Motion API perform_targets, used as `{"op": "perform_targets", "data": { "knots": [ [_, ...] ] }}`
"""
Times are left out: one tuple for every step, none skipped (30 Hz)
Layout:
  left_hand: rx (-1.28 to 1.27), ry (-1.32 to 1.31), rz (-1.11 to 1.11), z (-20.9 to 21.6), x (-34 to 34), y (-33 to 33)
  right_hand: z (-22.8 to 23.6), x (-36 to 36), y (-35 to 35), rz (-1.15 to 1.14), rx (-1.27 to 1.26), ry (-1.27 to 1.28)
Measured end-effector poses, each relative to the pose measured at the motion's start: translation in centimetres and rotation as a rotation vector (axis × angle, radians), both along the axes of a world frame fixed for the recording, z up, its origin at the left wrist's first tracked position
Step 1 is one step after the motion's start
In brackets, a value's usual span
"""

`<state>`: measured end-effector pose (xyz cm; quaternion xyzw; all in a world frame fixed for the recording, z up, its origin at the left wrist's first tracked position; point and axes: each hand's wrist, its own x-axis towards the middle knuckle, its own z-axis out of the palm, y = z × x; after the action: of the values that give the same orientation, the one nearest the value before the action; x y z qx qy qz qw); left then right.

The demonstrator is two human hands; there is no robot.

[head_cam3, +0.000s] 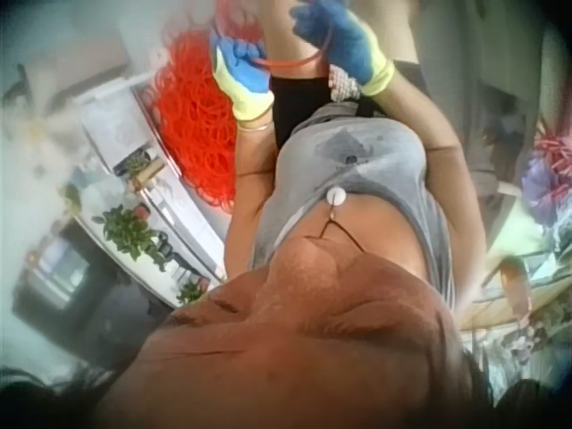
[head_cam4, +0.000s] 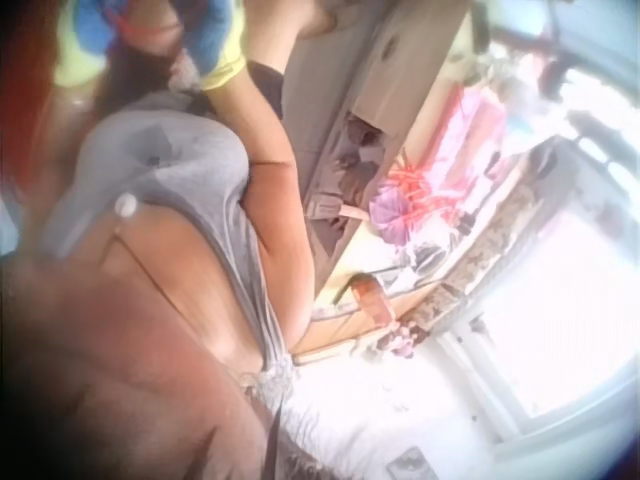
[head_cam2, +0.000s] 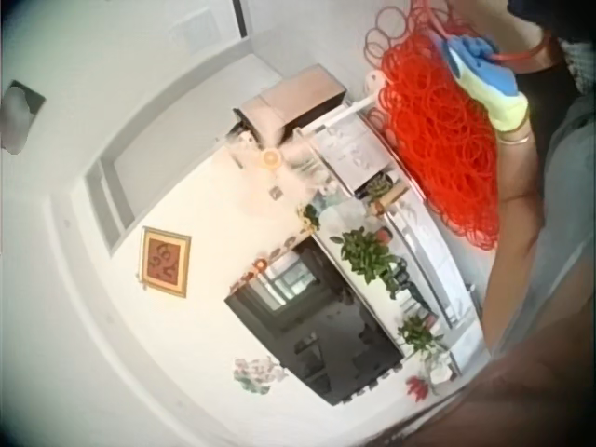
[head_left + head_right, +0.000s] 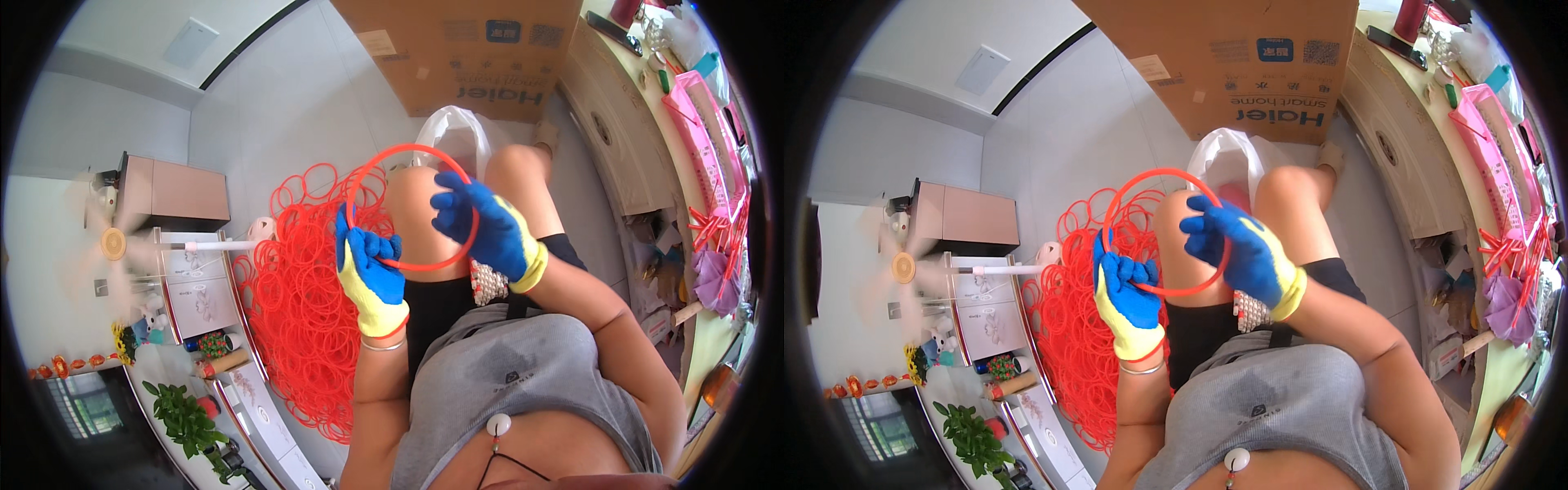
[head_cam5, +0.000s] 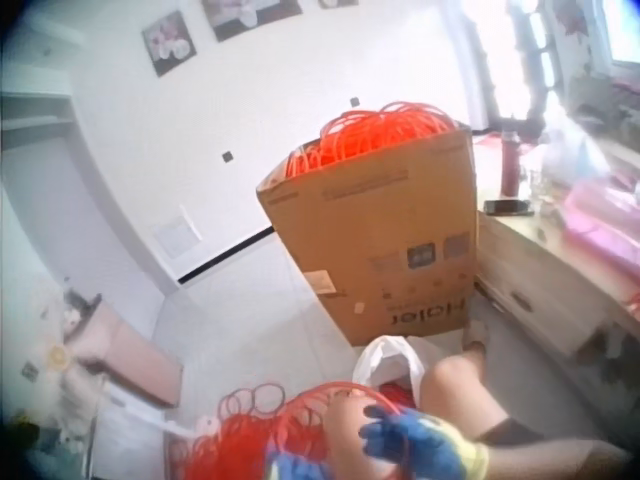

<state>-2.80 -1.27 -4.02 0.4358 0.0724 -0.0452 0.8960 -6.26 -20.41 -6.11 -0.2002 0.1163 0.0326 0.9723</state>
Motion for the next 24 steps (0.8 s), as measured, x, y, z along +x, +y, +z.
{"op": "perform_targets", "data": {
  "knots": [
    [-0.004,-0.012,0.025,-0.4,-0.4,-0.7,0.0,-0.1,0.7,-0.032,0.004,0.053],
    [0.102,0.042,0.045,-0.4,-0.9,-1.3,0.7,-0.4,0.4,0.010,-0.098,0.145],
    [0.151,0.007,0.015,-0.5,-1.3,-1.5,0.8,-0.3,0.0,-0.010,-0.123,0.156],
    [0.204,-0.029,-0.010,-0.6,-1.7,-1.6,0.8,0.1,-0.4,-0.025,-0.143,0.167],
    [0.258,-0.064,-0.036,-0.6,-2.0,-1.6,1.0,0.4,-0.8,-0.039,-0.163,0.178],
    [0.243,-0.048,-0.038,-0.4,-2.2,-1.7,1.5,0.6,-1.1,-0.027,-0.164,0.165],
    [0.264,-0.060,-0.038,-0.2,-2.3,-1.9,1.4,0.6,-1.2,-0.025,-0.155,0.141],
    [0.286,-0.072,-0.037,-0.1,-2.5,-2.0,1.0,0.7,-1.3,-0.023,-0.147,0.117],
    [0.308,-0.084,-0.035,0.0,-2.6,-2.0,0.7,0.8,-1.5,-0.019,-0.138,0.092],
    [0.319,-0.106,-0.016,-0.1,-2.6,-1.8,0.5,0.9,-1.7,0.019,-0.179,0.034],
    [0.331,-0.128,0.004,-0.3,-2.5,-1.3,0.2,1.2,-2.0,0.057,-0.220,-0.024],
    [0.342,-0.150,0.024,-0.5,-2.2,-0.6,-0.2,1.6,-2.5,0.096,-0.260,-0.083],
    [0.395,-0.196,0.076,-0.8,-2.1,0.9,-1.4,2.2,-4.1,0.082,-0.819,-0.325],
    [0.303,-0.119,0.155,-0.5,-2.0,2.4,-2.8,3.1,-6.5,-0.115,-1.281,-0.549],
    [0.281,-0.094,0.218,-0.2,-1.9,4.0,-3.3,3.3,-7.6,-0.141,-1.300,-0.463],
    [0.290,-0.076,0.266,-0.3,-1.7,6.3,-3.6,3.5,-8.7,-0.166,-1.311,-0.379],
    [0.334,-0.106,0.303,-0.8,-1.7,9.2,-2.6,3.7,-10.5,-0.001,-1.637,-0.367],
    [0.448,-0.112,0.299,-1.3,-1.6,12.2,-3.0,3.4,-11.6,0.052,-1.889,-0.477],
    [0.497,-0.068,0.290,-2.2,-1.8,15.4,-3.5,3.2,-12.1,0.113,-2.136,-0.597],
    [0.649,0.009,0.304,-3.2,-2.1,18.2,-4.3,2.8,-12.1,0.246,-2.218,-0.719],
    [0.797,0.086,0.315,-4.5,-2.4,20.5,-5.2,2.4,-12.0,0.385,-2.293,-0.843],
    [1.054,0.109,0.297,-5.9,-3.0,22.9,-5.8,2.0,-11.8,0.450,-2.338,-0.932],
    [1.312,0.133,0.275,-7.3,-3.7,25.1,-6.0,1.6,-11.4,0.450,-2.358,-0.964],
    [1.570,0.157,0.248,-8.0,-4.1,26.1,-6.1,1.3,-10.8,0.452,-2.377,-0.997]
  ]
}}
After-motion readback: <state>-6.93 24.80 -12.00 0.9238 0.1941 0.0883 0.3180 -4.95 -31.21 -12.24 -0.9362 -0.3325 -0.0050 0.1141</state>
